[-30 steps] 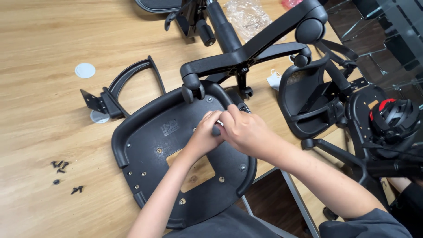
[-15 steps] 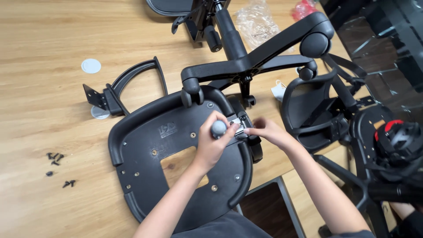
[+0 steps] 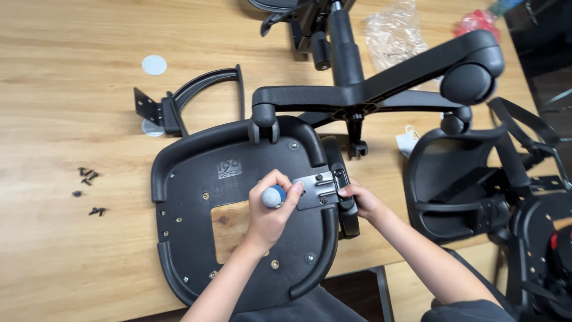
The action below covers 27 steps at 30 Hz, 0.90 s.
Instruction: The person attaches a metal mounting bracket to the underside of an office chair seat. They align the bracket against the seat plate, insert screws by hand, and tighten the screws with a screwdriver, holding the seat steady with the other hand.
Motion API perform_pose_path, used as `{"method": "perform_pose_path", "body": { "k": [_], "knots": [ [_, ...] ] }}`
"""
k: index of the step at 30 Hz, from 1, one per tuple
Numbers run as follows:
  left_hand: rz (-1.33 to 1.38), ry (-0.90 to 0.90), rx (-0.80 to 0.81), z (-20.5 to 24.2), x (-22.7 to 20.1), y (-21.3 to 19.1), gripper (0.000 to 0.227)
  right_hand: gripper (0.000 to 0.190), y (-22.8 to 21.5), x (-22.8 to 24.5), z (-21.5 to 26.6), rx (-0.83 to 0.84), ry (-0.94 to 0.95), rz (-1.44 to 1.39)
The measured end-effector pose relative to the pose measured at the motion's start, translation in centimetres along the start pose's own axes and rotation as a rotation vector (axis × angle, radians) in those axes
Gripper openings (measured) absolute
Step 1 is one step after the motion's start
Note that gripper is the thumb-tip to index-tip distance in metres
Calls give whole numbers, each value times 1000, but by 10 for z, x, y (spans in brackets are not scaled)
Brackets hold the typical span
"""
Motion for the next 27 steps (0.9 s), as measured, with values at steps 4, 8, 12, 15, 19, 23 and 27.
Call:
{"method": "perform_pose_path", "body": {
  "k": [4, 8, 12, 15, 19, 23, 27],
  "knots": [
    [44, -67, -31, 5, -1, -6, 27, 65, 11, 5, 9, -15, -40, 28],
    [238, -33, 3, 10, -8, -5, 26, 62, 24, 19, 18, -20, -95, 81],
    [301, -26, 69, 14, -11, 2, 27, 61, 37, 37, 24, -26, -97, 106],
    [275, 15, 56, 14, -15, 1, 25, 60, 32, 38, 22, -13, -100, 120],
    [356, 62, 32, 15, -16, -3, 23, 59, 36, 43, 21, -4, -112, 150],
    [339, 71, 32, 13, -13, -1, 23, 60, 44, 49, 22, -16, -106, 164],
    [318, 90, 35, 10, -17, 1, 23, 60, 42, 50, 22, -33, -103, 165]
  ]
}}
Point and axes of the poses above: each hand's wrist, its own z-axis away from the middle knuckle, its own y-axis out of the palm, x = y × z, the point moved 10 cm from there along -z, towards the middle knuckle, and after that the axes turned 6 degrees about -y, right-handed, at the moved point
